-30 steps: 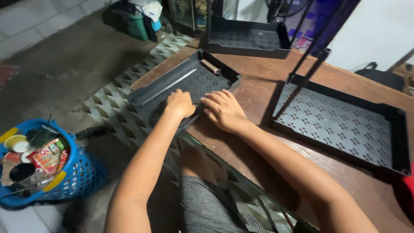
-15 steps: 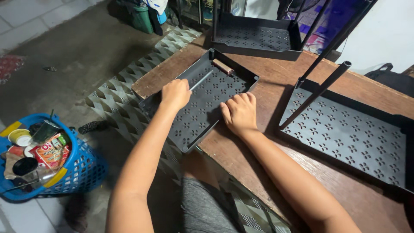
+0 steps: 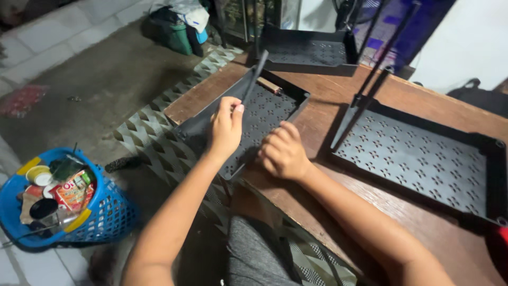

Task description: The person inserts black metal poles into the corner holes of a perforated plastic tray, then wipes each pole with a red cloth before inserting it. The person repeats this for all four corners, resulting in a tray with four vertical poles attached.

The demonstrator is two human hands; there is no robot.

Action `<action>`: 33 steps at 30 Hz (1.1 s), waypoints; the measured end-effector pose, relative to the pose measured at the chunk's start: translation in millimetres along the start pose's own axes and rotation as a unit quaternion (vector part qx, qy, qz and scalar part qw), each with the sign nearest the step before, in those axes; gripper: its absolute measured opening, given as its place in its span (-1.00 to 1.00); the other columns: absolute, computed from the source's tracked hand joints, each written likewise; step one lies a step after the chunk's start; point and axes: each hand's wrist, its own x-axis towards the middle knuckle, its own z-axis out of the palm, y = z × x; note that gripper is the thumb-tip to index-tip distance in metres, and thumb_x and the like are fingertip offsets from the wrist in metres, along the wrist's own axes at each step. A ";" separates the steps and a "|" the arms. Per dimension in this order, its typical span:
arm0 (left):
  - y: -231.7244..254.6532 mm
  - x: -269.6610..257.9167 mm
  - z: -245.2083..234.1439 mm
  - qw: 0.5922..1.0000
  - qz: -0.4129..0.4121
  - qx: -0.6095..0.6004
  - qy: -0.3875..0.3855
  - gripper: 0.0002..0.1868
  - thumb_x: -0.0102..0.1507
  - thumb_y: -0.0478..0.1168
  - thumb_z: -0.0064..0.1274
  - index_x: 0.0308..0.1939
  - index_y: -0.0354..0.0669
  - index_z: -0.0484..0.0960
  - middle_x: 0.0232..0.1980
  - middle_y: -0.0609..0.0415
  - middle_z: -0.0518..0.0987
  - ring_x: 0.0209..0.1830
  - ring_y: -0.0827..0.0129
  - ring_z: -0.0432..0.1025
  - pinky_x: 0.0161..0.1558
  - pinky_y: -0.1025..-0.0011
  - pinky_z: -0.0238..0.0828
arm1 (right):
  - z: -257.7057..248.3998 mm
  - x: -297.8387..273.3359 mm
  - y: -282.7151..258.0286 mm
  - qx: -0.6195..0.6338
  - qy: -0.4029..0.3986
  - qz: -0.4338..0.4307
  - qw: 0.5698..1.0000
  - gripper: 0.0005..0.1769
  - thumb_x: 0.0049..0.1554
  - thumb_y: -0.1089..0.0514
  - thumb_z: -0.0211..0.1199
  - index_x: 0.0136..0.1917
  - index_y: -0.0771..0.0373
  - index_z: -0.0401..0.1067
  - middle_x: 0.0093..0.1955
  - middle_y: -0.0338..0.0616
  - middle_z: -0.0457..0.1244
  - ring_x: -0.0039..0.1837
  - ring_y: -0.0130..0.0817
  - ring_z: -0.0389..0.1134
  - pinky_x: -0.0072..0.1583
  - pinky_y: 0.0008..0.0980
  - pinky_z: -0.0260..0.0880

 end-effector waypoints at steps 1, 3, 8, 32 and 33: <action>16.0 -9.0 1.7 0.999 0.002 -0.033 0.013 -0.86 0.44 -0.26 -0.04 0.03 -0.22 0.48 -0.12 -0.08 0.61 -0.13 0.09 0.57 -0.05 0.25 0.49 | -11.7 -4.6 -7.1 0.015 -0.016 -0.035 0.999 -0.81 0.06 0.09 0.31 -0.10 0.21 0.44 0.02 -0.07 0.29 0.14 -0.07 0.31 0.40 0.14 0.14; 51.2 -31.8 7.9 0.994 0.006 -0.104 0.039 -0.86 0.46 -0.28 -0.09 0.07 -0.24 0.45 -0.13 -0.08 0.58 -0.14 0.12 0.57 -0.06 0.26 0.50 | -40.6 -19.2 -18.8 0.041 -0.050 -0.104 0.992 -0.70 -0.03 0.02 0.32 -0.08 0.23 0.46 0.01 0.00 0.29 0.13 -0.01 0.30 0.35 0.20 0.16; 133.5 -84.1 36.4 0.961 0.245 -0.111 -0.059 -0.83 0.39 -0.38 0.01 0.05 -0.31 0.43 -0.04 -0.13 0.55 -0.10 0.01 0.49 0.00 0.20 0.45 | -147.3 -77.8 -30.5 -0.008 -0.104 -0.121 0.987 -0.69 -0.03 -0.03 0.34 -0.13 0.22 0.44 -0.01 -0.02 0.30 0.13 0.00 0.34 0.32 0.21 0.23; 264.5 -132.1 276.8 0.862 0.346 -0.230 -0.291 -0.39 0.17 -0.50 -0.03 0.34 -0.23 0.46 0.17 -0.09 0.50 0.07 0.03 0.48 0.12 0.21 0.42 | -399.2 -259.9 -49.1 -0.170 -0.185 0.548 0.798 -0.44 -0.08 0.13 0.26 0.22 0.26 0.51 0.27 0.05 0.30 0.28 0.03 0.29 0.32 -0.09 0.26; 263.7 -130.6 276.6 0.864 0.370 -0.201 -0.276 -0.38 0.16 -0.50 -0.03 0.35 -0.20 0.46 0.19 -0.05 0.52 0.07 0.09 0.48 0.10 0.24 0.42 | -398.3 -260.4 -50.2 -0.186 -0.188 0.563 0.783 -0.50 -0.05 0.16 0.24 0.20 0.23 0.53 0.24 0.03 0.33 0.25 0.02 0.32 0.31 -0.13 0.31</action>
